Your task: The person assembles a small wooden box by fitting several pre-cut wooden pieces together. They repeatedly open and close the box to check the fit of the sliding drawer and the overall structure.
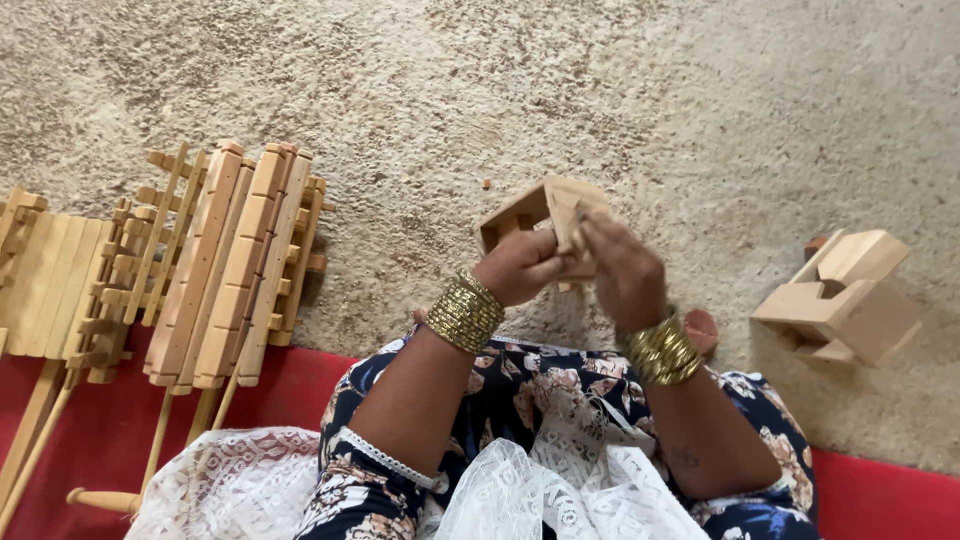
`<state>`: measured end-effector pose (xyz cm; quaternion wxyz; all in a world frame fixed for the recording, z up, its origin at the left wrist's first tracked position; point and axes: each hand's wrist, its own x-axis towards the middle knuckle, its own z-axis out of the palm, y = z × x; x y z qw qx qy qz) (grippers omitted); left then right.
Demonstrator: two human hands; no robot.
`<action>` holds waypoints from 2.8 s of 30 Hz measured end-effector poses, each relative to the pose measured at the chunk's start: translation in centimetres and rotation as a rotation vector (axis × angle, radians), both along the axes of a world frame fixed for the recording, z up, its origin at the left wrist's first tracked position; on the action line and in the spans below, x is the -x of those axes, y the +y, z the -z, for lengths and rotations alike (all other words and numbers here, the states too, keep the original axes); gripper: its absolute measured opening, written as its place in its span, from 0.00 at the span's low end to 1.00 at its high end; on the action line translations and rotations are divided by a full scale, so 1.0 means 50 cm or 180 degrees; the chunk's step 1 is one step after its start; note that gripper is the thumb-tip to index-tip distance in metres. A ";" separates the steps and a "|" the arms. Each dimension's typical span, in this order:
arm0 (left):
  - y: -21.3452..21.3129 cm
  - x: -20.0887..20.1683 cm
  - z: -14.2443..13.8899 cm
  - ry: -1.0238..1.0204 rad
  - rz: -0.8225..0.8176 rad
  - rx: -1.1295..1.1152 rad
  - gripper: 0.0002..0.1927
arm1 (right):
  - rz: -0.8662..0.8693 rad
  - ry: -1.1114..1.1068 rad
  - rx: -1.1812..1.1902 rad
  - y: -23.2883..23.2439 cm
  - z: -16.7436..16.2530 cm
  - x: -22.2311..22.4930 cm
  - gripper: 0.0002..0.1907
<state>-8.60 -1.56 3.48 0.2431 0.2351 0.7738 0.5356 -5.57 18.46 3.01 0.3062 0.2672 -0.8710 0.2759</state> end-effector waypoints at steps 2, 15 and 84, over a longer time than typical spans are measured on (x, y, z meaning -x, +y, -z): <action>0.010 0.003 0.031 -0.0131 -0.0137 -0.0562 0.12 | 0.0383 -0.0454 -0.0024 0.028 -0.004 0.016 0.11; 0.017 0.005 0.097 -0.1982 -0.0856 -0.3226 0.27 | 0.0012 0.0287 0.0151 -0.083 0.052 0.018 0.10; -0.022 0.074 0.128 -0.1936 -0.2678 -0.3855 0.18 | -0.0177 -0.1156 0.0314 -0.062 0.095 -0.005 0.13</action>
